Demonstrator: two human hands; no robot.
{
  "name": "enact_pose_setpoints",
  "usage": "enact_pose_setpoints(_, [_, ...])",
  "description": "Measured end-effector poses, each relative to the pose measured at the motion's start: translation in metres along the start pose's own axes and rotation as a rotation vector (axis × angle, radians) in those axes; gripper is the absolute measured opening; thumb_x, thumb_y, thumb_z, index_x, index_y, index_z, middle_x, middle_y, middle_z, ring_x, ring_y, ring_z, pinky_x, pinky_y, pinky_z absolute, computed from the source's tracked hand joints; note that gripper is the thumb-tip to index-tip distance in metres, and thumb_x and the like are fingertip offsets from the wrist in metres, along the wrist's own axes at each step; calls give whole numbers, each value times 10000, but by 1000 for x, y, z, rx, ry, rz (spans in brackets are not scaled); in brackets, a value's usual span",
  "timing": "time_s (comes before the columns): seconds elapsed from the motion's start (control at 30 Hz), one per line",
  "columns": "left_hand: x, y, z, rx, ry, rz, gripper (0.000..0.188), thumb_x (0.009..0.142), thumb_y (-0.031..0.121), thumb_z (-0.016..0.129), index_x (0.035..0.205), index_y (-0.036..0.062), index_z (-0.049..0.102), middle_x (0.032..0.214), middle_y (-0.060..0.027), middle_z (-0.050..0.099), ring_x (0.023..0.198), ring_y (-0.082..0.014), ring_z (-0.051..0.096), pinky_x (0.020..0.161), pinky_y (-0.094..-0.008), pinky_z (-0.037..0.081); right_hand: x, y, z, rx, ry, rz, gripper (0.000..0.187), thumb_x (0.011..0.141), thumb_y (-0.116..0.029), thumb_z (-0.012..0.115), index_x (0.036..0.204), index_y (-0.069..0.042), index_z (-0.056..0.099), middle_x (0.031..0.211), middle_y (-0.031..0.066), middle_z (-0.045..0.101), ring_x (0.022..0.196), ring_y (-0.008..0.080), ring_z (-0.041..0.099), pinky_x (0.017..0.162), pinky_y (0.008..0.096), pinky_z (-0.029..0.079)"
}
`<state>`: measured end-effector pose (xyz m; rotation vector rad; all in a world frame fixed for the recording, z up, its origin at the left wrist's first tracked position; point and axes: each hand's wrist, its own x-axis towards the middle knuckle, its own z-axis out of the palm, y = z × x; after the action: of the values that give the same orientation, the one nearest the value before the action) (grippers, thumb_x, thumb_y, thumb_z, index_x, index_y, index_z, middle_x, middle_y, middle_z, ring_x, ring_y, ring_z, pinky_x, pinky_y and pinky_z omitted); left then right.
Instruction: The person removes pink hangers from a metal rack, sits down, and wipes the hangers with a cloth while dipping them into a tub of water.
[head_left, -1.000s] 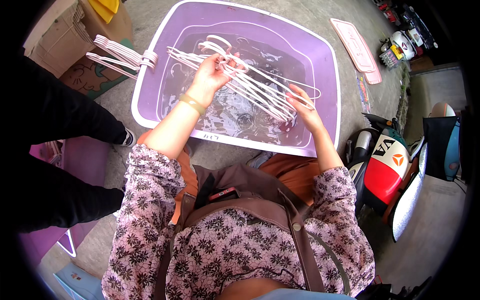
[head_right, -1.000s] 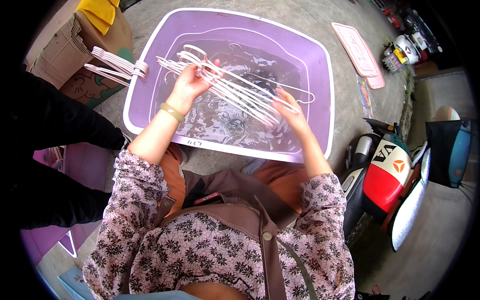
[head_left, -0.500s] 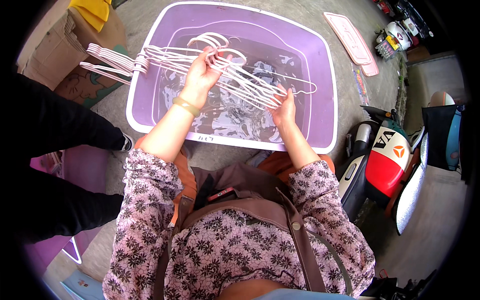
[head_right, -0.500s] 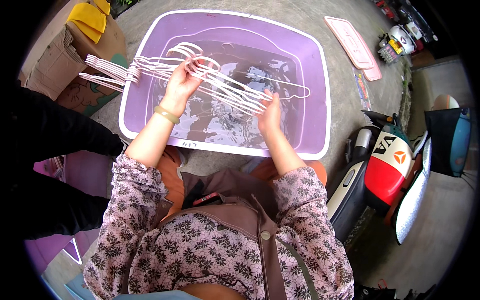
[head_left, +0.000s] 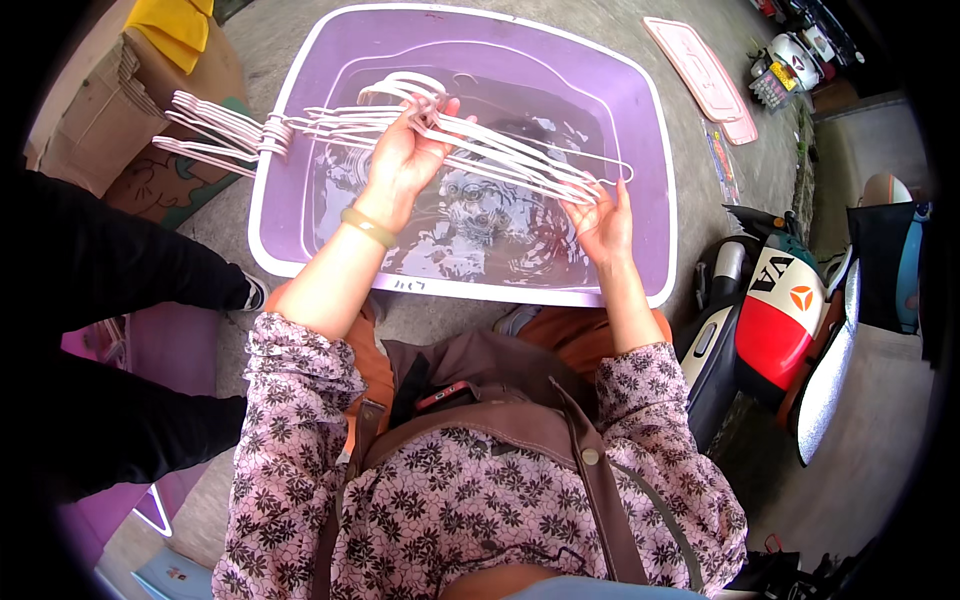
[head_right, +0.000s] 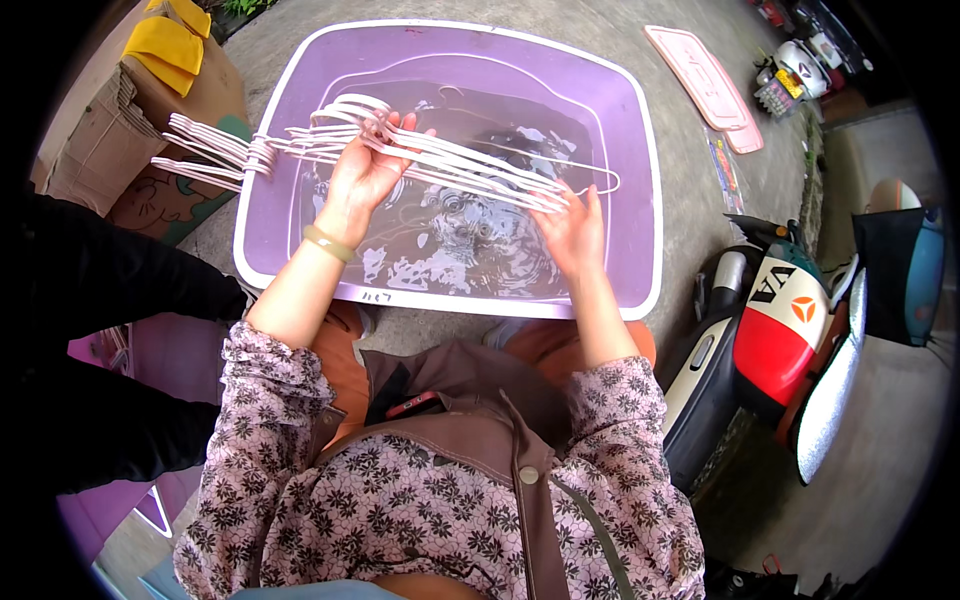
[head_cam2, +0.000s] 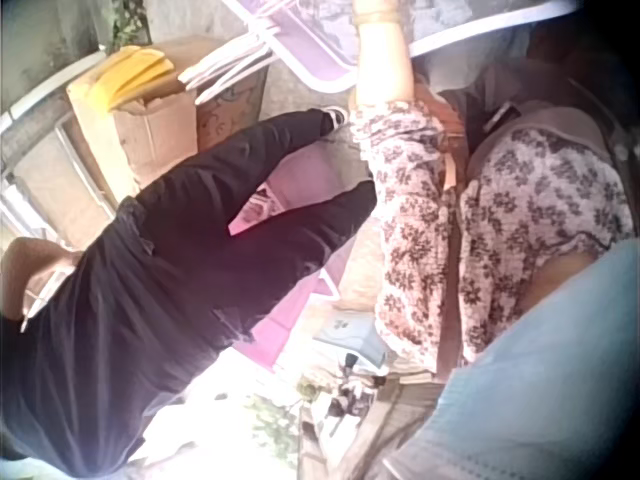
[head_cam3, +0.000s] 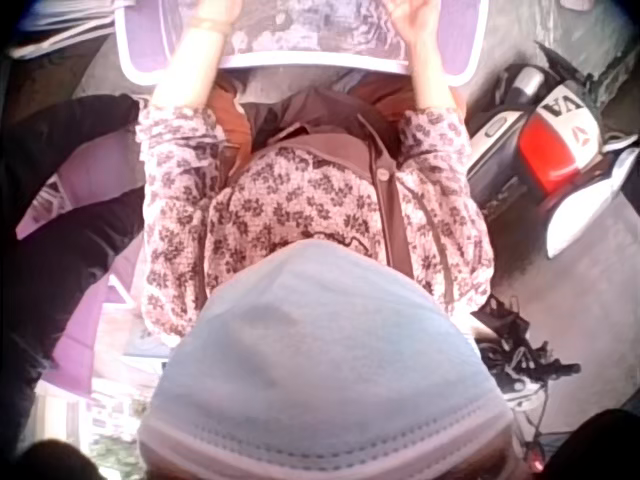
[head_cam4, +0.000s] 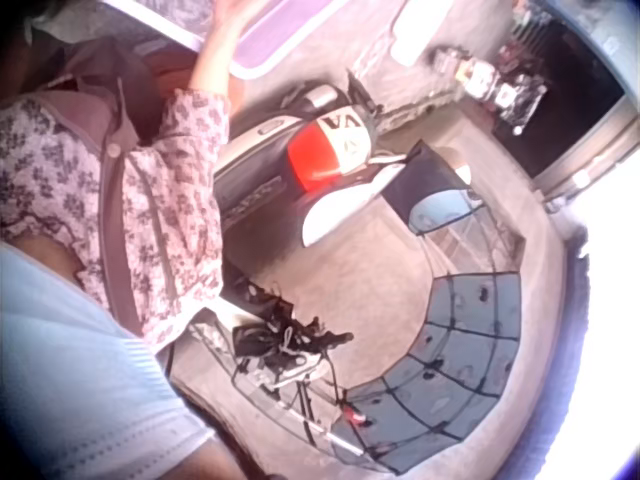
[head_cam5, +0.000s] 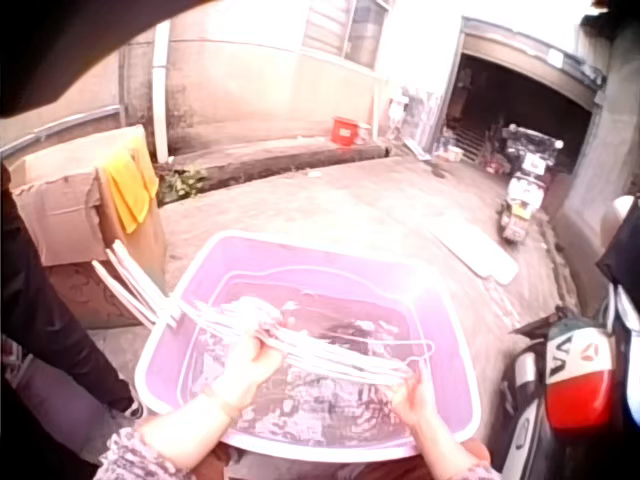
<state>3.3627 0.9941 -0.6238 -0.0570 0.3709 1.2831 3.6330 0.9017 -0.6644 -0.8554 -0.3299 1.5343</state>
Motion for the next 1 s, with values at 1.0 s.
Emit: enact_pose_setpoints(1.0, [-22,-9,-21,119,95,-190,204,925,95,440,1121,45,469,697,-75,524,699,-219,551,994,-566,356,104,-76,5,-2981,-464,-856,508,759,-87,536,1254,-123,427,839,32,500,786,185,566,666,310,469])
